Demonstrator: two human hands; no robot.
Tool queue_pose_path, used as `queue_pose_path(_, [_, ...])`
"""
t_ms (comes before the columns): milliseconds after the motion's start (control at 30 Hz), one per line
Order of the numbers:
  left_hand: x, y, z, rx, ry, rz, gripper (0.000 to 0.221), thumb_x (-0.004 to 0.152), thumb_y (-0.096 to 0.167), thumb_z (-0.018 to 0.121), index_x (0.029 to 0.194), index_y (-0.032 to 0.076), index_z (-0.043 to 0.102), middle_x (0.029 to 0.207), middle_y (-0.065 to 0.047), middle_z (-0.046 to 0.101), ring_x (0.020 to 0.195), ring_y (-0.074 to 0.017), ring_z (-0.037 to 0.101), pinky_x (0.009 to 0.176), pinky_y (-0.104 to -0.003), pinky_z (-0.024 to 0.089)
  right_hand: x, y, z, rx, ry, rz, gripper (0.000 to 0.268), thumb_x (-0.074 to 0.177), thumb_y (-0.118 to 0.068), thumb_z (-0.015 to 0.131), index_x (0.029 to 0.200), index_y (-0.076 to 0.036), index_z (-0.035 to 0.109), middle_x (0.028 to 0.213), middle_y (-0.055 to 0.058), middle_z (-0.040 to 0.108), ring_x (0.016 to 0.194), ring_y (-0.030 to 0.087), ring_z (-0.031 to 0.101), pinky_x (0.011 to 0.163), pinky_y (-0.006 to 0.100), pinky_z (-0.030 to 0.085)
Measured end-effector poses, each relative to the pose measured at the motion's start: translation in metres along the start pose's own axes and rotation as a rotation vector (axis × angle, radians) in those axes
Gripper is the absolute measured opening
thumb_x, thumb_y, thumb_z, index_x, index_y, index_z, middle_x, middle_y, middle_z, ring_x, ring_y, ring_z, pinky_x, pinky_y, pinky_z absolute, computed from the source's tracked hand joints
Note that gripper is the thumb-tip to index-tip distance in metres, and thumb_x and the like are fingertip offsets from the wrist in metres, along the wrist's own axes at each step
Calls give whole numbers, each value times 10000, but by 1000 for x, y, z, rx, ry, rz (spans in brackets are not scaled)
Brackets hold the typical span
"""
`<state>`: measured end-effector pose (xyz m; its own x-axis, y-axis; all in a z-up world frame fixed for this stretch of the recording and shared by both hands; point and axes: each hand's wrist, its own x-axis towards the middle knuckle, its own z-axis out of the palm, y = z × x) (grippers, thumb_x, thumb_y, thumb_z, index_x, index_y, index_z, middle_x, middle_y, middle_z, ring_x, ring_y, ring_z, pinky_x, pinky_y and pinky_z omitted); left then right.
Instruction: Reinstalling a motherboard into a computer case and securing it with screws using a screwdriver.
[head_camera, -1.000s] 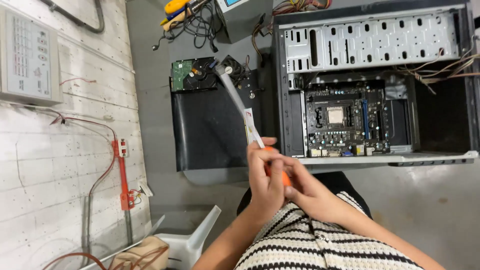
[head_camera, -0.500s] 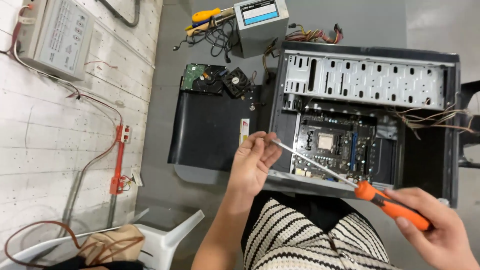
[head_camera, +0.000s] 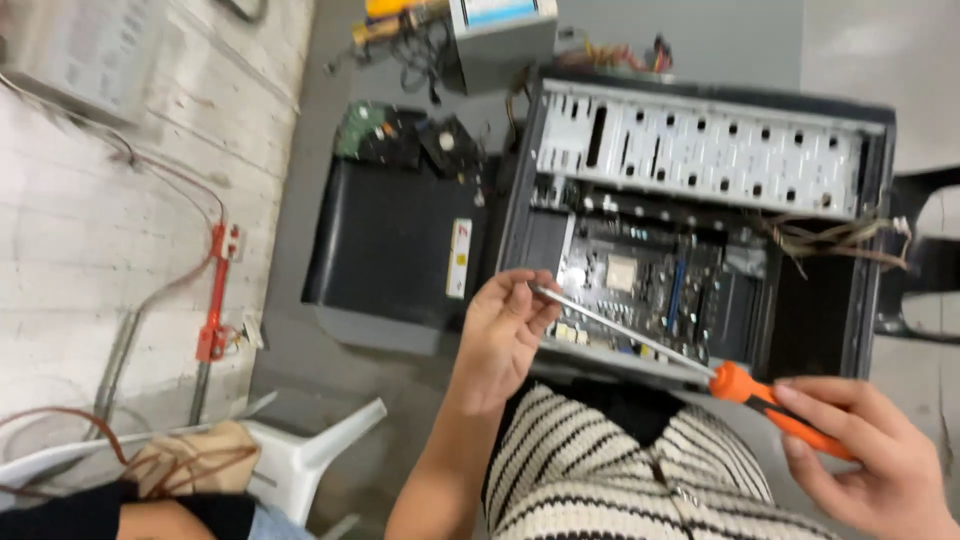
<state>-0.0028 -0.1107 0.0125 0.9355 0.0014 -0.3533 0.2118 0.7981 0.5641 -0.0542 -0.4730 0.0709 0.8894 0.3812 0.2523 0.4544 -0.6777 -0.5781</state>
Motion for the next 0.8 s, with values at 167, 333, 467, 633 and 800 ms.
queue_pose_path(167, [-5, 13, 10, 25, -60, -42, 119, 1006, 12, 613, 1118, -22, 633, 1129, -200, 693, 1060, -270, 686, 967, -335, 604, -2, 9, -4, -43, -11, -113, 400, 845, -84, 730, 1242, -118, 701, 1277, 144, 661, 996, 174, 720, 898, 250, 604])
queue_pose_path(333, [-2, 16, 14, 99, -135, -49, 154, 993, 44, 659, 1129, -28, 648, 1147, -209, 703, 1045, -242, 705, 980, -318, 609, -10, 23, -3, -102, -42, -136, 433, 842, -82, 751, 1267, -140, 688, 1316, 154, 641, 978, 206, 685, 865, 297, 568])
queue_pose_path(467, [4, 13, 21, 79, -205, -55, 184, 1018, 19, 627, 1198, -17, 615, 1185, -181, 686, 1086, -239, 693, 992, -297, 598, -13, 32, -4, 74, -13, -51, 398, 850, -88, 718, 1245, -96, 677, 1313, 174, 659, 1088, 208, 729, 992, 278, 597])
queue_pose_path(633, [3, 14, 35, 289, -237, 63, 497, 970, 206, 714, 1381, 12, 512, 1311, -158, 637, 1188, -250, 668, 1028, -334, 580, -21, 43, -8, 130, -52, 54, 419, 845, -114, 693, 1262, -83, 664, 1302, 177, 670, 1077, 214, 735, 878, 251, 623])
queue_pose_path(800, [4, -13, 16, -54, -126, -70, 558, 957, 179, 731, 1384, -53, 458, 1358, -268, 582, 1138, -282, 697, 960, -232, 607, -19, 56, -14, 199, -54, 79, 409, 852, -139, 665, 1242, -21, 629, 1251, 213, 669, 1151, 301, 740, 969, 341, 627])
